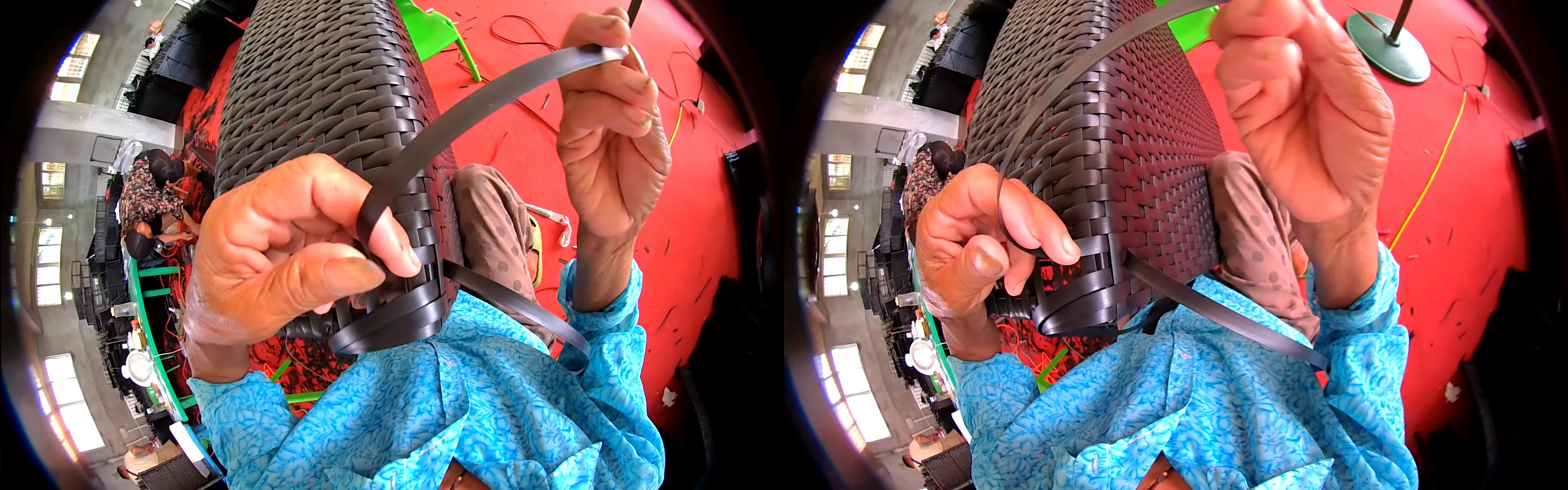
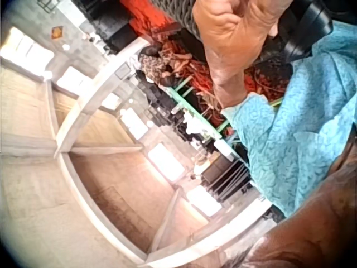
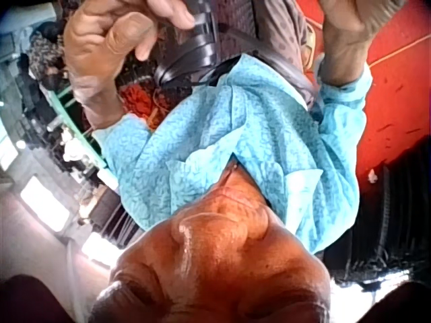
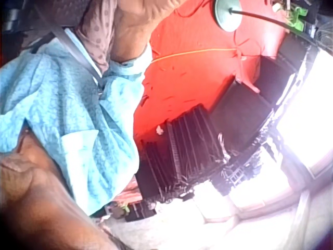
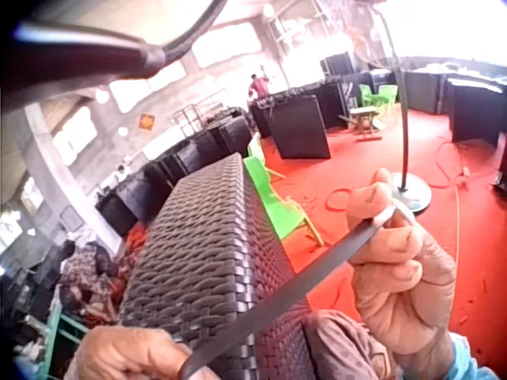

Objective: The person weaves a black synthetic wicker strip through the vertical frame of a chair base, pulling the strip tight and tucking the end into the existing weave.

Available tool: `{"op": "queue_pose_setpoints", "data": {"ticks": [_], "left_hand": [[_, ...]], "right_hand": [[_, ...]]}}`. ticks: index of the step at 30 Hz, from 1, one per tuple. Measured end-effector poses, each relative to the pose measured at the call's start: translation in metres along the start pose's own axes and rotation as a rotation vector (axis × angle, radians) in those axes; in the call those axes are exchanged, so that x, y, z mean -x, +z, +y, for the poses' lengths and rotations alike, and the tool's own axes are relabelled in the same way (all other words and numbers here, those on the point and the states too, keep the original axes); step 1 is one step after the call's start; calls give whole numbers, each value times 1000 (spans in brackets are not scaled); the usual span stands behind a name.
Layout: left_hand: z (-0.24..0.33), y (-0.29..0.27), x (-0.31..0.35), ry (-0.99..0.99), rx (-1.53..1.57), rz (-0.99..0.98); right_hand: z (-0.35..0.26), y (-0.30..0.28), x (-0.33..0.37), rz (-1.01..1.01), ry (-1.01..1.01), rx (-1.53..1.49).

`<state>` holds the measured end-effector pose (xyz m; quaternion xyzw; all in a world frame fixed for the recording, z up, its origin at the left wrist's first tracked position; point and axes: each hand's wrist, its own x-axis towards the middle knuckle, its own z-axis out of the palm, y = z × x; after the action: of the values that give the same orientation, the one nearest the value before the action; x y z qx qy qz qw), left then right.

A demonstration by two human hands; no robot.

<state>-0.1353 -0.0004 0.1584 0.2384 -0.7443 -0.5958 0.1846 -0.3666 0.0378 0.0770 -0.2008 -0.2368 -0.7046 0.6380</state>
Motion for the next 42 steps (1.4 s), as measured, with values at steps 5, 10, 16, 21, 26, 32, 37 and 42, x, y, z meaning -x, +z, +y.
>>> {"op": "queue_pose_setpoints", "data": {"ticks": [5, 10, 16, 21, 26, 32, 37, 42], "left_hand": [[-3, -5, 1, 17, 1, 30], [10, 0, -3, -89, -114, 25], [5, -2, -2, -37, -78, 37], [9, -5, 1, -120, -120, 15], [6, -7, 3, -78, -92, 27], [4, -11, 10, 122, -112, 166], [11, -17, 27, 291, -851, 88], [1, -16, 27, 372, -1018, 49]], "right_hand": [[-23, -4, 9, -12, -135, -93], [-30, 2, 13, -60, -133, -100], [-38, 10, 16, -9, -197, -47], [-44, 24, 19, 44, -162, 11], [-57, 27, 18, -76, 29, 177], [-74, 45, 19, 17, -113, 356], [-55, 67, 21, 41, 177, 1194], [-8, 91, -6, 102, 487, 1985]]}}
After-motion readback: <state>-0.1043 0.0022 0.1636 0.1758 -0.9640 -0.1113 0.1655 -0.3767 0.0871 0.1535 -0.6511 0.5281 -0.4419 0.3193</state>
